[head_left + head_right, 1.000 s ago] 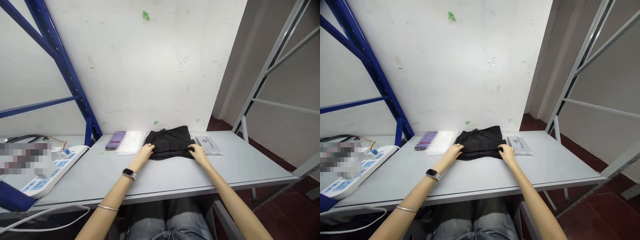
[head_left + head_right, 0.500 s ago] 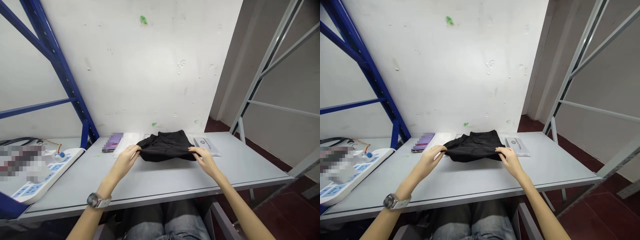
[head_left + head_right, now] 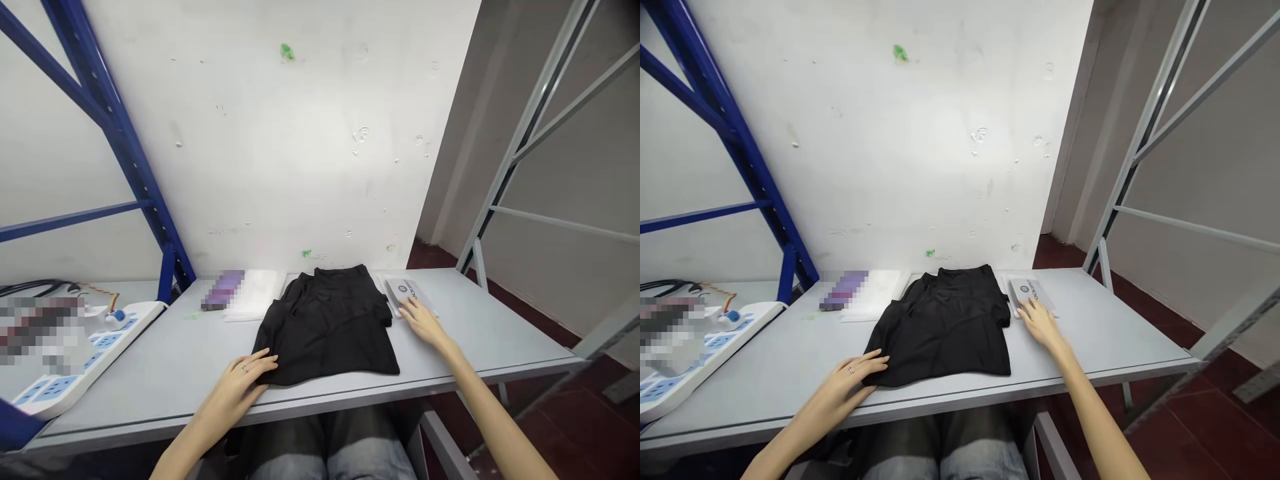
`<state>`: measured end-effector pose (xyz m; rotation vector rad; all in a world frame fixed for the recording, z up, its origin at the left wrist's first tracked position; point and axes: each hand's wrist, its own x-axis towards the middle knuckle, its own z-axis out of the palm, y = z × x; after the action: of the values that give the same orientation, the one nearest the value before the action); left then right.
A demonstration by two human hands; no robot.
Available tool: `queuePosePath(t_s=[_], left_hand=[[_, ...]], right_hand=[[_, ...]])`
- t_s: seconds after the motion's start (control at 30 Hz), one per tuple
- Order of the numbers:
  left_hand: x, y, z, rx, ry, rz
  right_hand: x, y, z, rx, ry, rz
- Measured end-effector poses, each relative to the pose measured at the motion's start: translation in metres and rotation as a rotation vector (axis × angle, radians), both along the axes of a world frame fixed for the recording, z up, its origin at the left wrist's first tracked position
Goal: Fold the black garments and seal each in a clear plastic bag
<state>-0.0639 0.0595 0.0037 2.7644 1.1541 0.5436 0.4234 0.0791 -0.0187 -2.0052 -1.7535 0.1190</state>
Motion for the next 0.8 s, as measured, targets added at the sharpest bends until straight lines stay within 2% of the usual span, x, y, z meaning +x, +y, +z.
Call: queuePosePath(t_s=[0.17, 0.33, 0.43, 0.5, 0.57, 0.63, 0.7, 0.73, 0.8], left_hand=[[-0.001, 0.000, -0.008, 0.033, 0.010, -0.013], [0.001, -0.002, -0.010, 0.048, -0.028, -0.003], [0.000, -0.001, -0.012, 0.047, -0.074, -0.002], [-0.002, 0.000, -0.015, 0.022, -0.112, 0.009], [-0.004, 0.001, -0.017, -0.026, -0.150, 0.022], [-0.006, 0.002, -0.018, -0.074, -0.178, 0.029], [-0.007, 0.000, -0.016, -0.107, -0.197, 0.036], [-0.008, -0.001, -0.014, -0.117, -0.207, 0.044], [-0.007, -0.005, -0.009, -0.128, -0.233, 0.067]], right_hand=[[0.019, 0.036, -0.012, -0.013, 0.002, 0.017], [0.024, 0.050, -0.011, -0.026, 0.020, 0.029], [0.015, 0.050, -0.004, -0.004, 0.026, 0.026], [-0.002, 0.040, 0.002, 0.038, 0.027, 0.041], [-0.026, 0.019, 0.009, 0.073, 0.027, 0.117], [-0.053, -0.011, 0.016, 0.056, 0.030, 0.298], [-0.075, -0.043, 0.019, -0.035, 0.054, 0.580], [-0.083, -0.058, 0.020, -0.086, 0.037, 0.648], [-0.091, -0.081, 0.018, -0.150, 0.011, 0.677]])
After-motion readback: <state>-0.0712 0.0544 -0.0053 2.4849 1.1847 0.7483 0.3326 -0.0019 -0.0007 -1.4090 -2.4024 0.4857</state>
